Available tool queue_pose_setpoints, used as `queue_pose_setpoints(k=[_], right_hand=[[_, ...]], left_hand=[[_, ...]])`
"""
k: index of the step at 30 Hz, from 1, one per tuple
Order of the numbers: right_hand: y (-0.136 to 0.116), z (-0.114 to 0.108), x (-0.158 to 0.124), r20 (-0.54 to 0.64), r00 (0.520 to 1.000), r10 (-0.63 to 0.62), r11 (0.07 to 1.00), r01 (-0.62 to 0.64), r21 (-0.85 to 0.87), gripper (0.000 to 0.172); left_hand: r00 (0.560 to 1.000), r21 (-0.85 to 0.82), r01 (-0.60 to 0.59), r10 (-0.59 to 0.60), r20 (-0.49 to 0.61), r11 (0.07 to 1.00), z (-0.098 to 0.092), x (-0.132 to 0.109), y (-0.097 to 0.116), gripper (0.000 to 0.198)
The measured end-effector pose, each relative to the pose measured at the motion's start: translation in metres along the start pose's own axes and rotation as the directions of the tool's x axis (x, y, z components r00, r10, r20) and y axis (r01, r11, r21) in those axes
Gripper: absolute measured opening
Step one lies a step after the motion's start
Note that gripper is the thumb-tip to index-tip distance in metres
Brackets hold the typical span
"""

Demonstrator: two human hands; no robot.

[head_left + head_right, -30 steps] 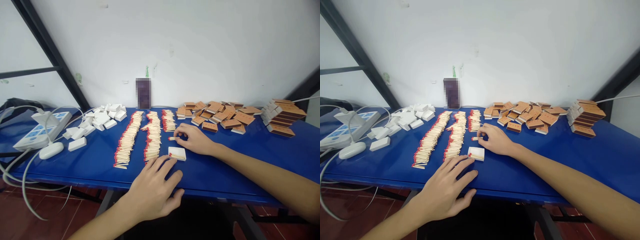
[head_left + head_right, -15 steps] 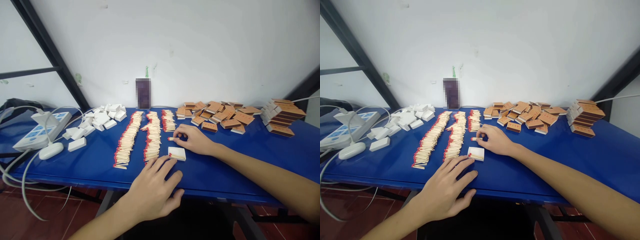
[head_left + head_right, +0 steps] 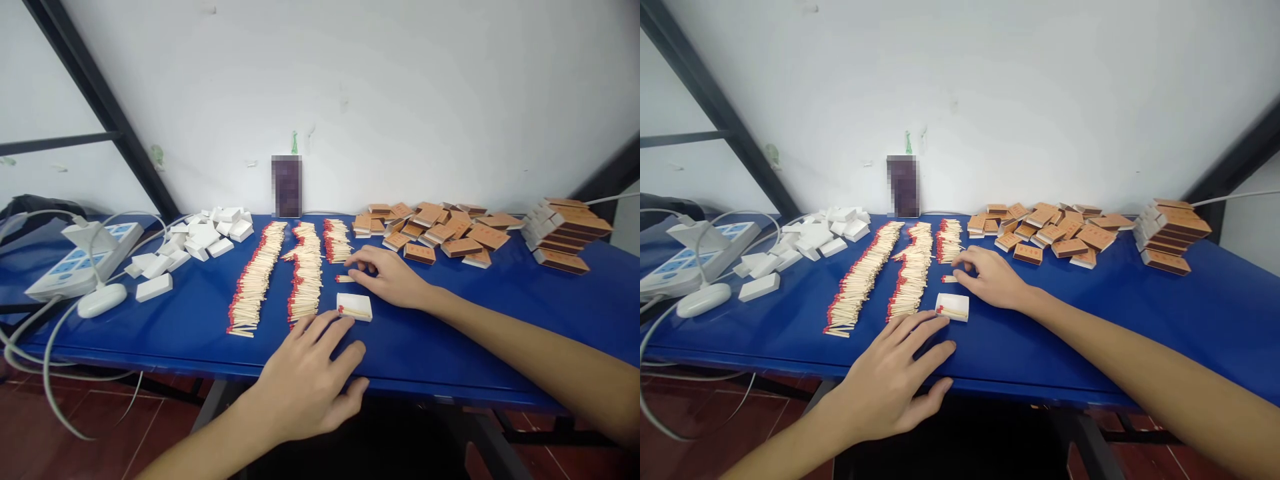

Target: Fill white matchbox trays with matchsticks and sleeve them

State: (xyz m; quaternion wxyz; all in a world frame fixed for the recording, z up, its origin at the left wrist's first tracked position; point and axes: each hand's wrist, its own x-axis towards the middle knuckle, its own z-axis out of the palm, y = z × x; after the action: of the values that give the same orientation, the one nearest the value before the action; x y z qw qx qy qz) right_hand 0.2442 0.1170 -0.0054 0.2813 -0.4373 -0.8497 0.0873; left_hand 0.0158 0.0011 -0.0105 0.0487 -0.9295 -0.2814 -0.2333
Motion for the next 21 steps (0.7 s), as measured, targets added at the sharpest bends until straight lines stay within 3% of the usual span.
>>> queue_pose_setpoints(k=[7, 21], right_hand=[[0.0009, 0.0008, -0.0007, 0.031, 0.999, 0.037, 0.997, -0.035, -0.068, 0.034], [0.0015, 0.0016, -0.0008, 0.042, 0.998, 0.038, 0.997, -0.035, -0.072, 0.033]], left_hand=[[1.0, 0.006, -0.002, 0.002, -0.003, 1.0, 0.0002, 0.0008, -0.0004, 0.028], [1.0, -0.004, 0.001, -0.001, 0.004, 1.0, -0.0012, 0.0014, 0.0008, 0.028]])
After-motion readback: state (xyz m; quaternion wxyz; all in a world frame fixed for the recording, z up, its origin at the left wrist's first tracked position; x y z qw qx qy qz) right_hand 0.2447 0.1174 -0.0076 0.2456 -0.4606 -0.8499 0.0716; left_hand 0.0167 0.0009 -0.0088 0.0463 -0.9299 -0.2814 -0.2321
